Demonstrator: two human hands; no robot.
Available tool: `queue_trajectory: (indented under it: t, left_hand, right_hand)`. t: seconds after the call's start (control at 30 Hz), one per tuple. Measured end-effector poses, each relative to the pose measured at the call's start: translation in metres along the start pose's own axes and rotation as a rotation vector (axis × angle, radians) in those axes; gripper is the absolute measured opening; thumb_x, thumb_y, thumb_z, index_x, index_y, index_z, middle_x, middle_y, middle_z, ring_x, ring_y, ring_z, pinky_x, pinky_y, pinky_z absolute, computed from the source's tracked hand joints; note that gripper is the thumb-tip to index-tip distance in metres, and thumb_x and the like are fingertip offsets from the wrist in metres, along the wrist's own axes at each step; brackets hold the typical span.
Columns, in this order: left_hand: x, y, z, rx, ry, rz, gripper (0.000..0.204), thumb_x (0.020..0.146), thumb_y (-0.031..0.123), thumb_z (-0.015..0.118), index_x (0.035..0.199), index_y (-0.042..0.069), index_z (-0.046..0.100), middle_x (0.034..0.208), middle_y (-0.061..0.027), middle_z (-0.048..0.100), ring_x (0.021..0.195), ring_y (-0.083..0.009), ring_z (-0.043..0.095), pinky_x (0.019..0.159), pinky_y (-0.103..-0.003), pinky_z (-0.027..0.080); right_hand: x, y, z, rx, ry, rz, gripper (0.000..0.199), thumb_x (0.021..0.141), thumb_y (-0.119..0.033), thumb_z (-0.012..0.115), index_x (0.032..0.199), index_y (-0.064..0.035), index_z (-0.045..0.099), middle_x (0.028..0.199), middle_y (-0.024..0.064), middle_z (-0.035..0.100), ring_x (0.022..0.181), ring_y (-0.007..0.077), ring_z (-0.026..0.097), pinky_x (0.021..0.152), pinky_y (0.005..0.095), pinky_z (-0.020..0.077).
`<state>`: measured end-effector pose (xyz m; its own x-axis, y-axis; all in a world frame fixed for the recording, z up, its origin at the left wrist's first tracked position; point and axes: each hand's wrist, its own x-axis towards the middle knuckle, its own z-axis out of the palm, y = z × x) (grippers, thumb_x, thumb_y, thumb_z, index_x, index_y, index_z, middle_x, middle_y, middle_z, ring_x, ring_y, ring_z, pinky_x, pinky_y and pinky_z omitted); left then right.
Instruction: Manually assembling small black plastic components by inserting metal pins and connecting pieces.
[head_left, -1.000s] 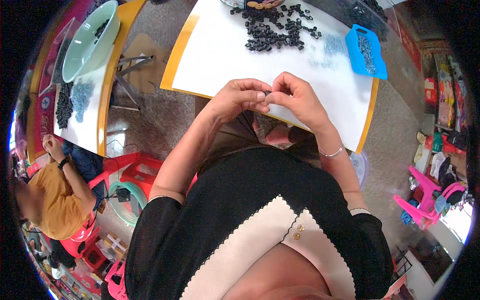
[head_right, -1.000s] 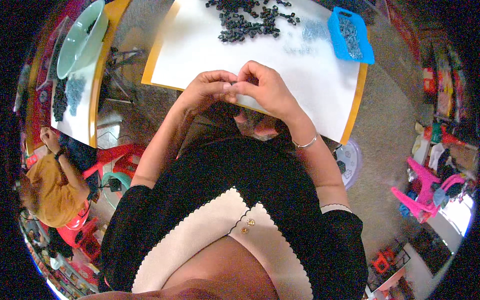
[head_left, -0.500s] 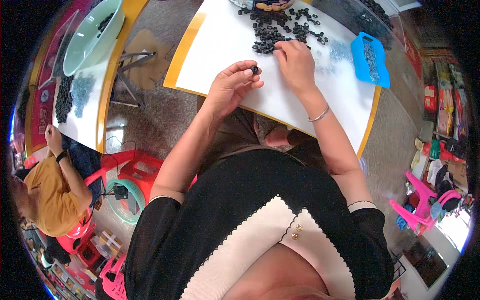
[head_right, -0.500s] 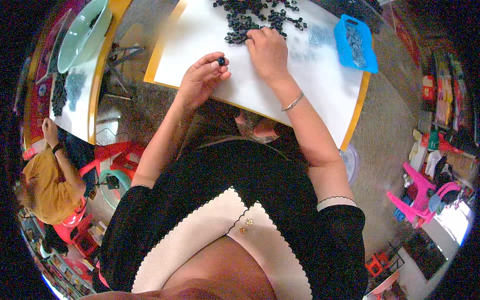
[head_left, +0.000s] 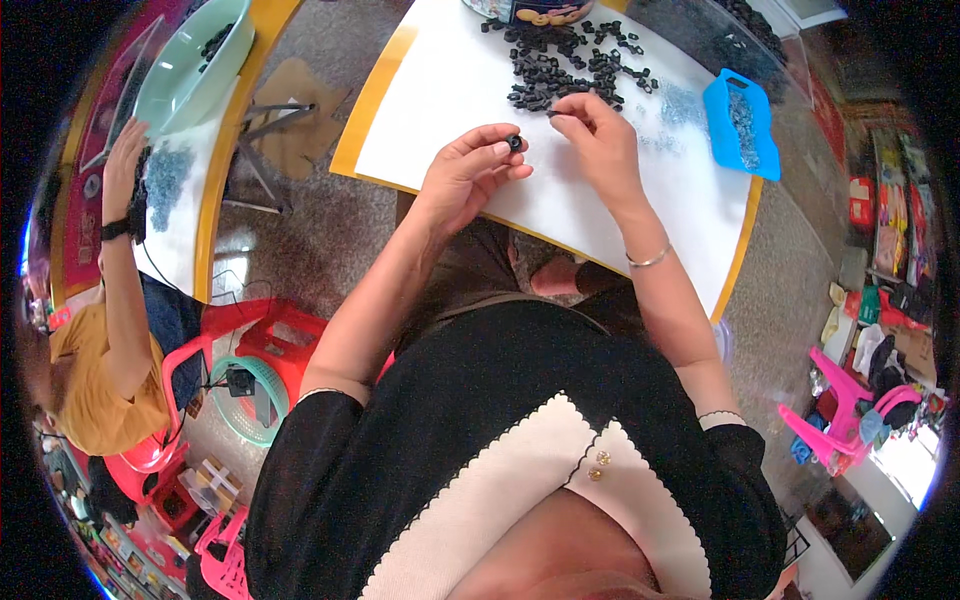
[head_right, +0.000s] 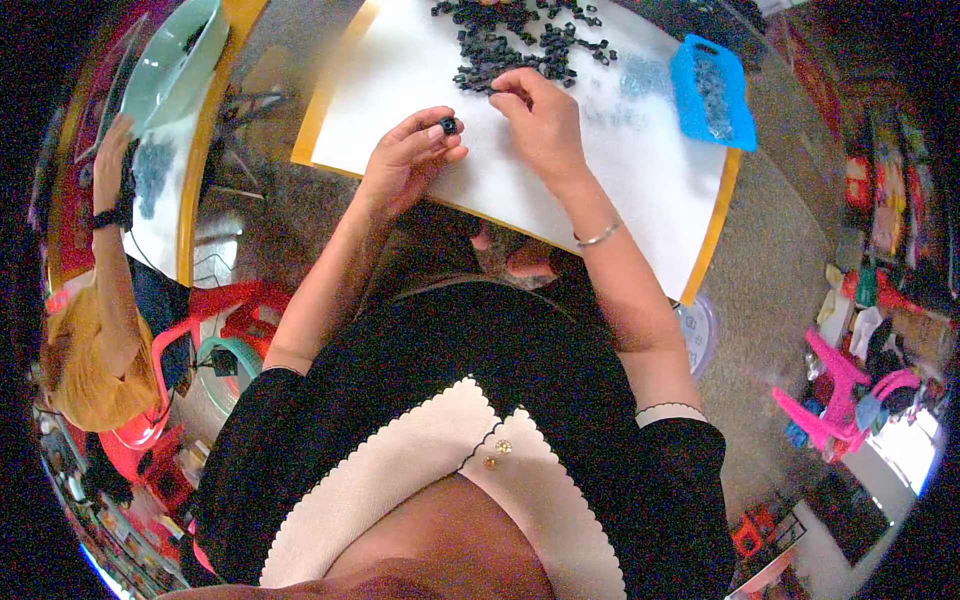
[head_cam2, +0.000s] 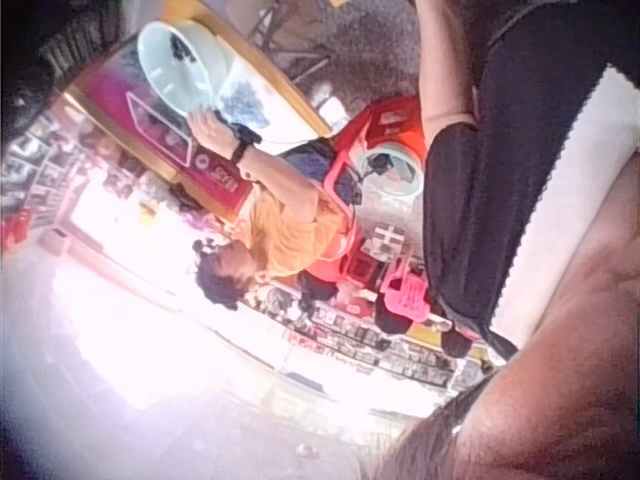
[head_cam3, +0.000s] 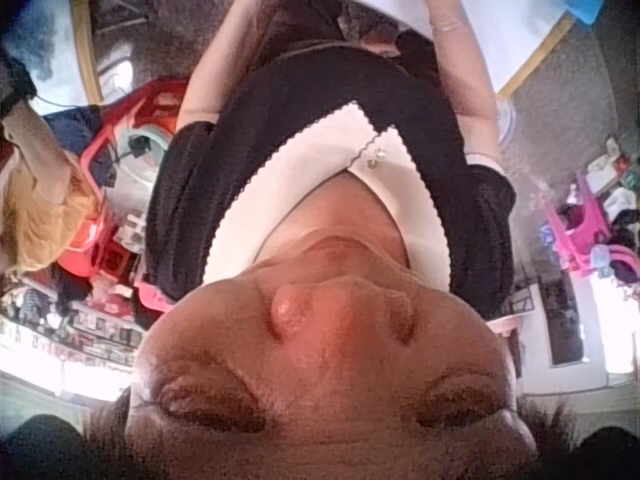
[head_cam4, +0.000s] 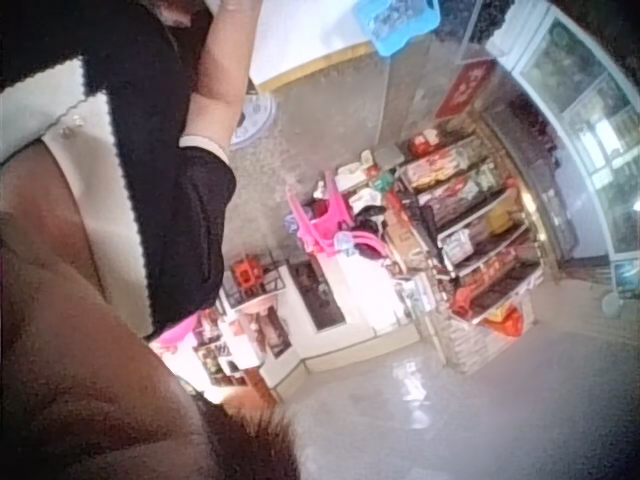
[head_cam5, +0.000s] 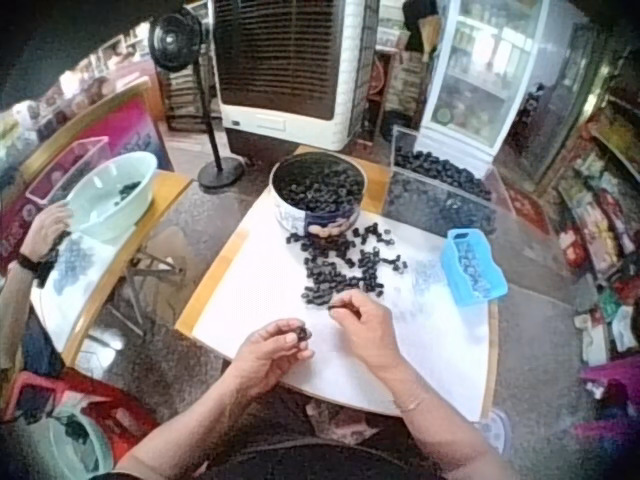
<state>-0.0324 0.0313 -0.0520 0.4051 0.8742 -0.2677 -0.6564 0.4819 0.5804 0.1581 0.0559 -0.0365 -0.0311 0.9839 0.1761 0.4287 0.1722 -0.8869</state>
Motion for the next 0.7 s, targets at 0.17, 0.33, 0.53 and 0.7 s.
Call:
queue_trajectory:
  t: [0.17, 0.33, 0.53, 0.7]
  left_hand:
    - [0.000, -0.001, -0.001, 0.057, -0.031, 0.011, 0.030, 0.086, 0.008, 0.057, 0.114, -0.002, 0.051, 0.101, -0.0133, 0.058, 0.084, -0.0173, 0.060, 0.081, -0.032, 0.054]
    - [0.000, -0.002, -0.001, 0.085, -0.045, -0.001, 0.026, 0.086, 0.004, 0.057, 0.110, -0.004, 0.054, 0.093, -0.0111, 0.060, 0.080, -0.0164, 0.061, 0.078, -0.033, 0.055]
    - [0.000, 0.000, -0.002, 0.117, -0.067, -0.048, 0.022, 0.086, 0.004, 0.057, 0.106, -0.004, 0.056, 0.090, -0.0092, 0.060, 0.078, -0.0157, 0.061, 0.073, -0.030, 0.055]
    - [-0.001, 0.001, 0.000, 0.112, -0.041, -0.077, 0.021, 0.085, 0.005, 0.058, 0.104, -0.004, 0.057, 0.086, -0.0080, 0.060, 0.073, -0.0154, 0.061, 0.070, -0.029, 0.055]
  right_hand:
    - [-0.024, -0.029, 0.000, 0.439, -0.119, 0.179, 0.015, 0.079, -0.007, 0.065, 0.093, -0.0025, 0.063, 0.080, 0.0008, 0.061, 0.073, 0.0067, 0.053, 0.068, 0.0211, 0.0447]
    - [-0.036, -0.045, 0.006, 0.236, -0.083, 0.059, 0.012, 0.079, -0.004, 0.064, 0.091, -0.0017, 0.063, 0.082, 0.0025, 0.062, 0.074, 0.0095, 0.056, 0.069, 0.0224, 0.0457]
    - [-0.038, -0.048, 0.006, -0.023, -0.042, -0.201, 0.010, 0.078, -0.002, 0.061, 0.088, -0.0031, 0.063, 0.085, 0.0080, 0.061, 0.077, 0.0210, 0.059, 0.069, 0.0301, 0.0475]
    - [-0.039, -0.046, 0.007, -0.182, -0.012, -0.426, 0.010, 0.076, -0.001, 0.061, 0.086, -0.0029, 0.060, 0.084, 0.0101, 0.059, 0.079, 0.0281, 0.056, 0.069, 0.0354, 0.0466]
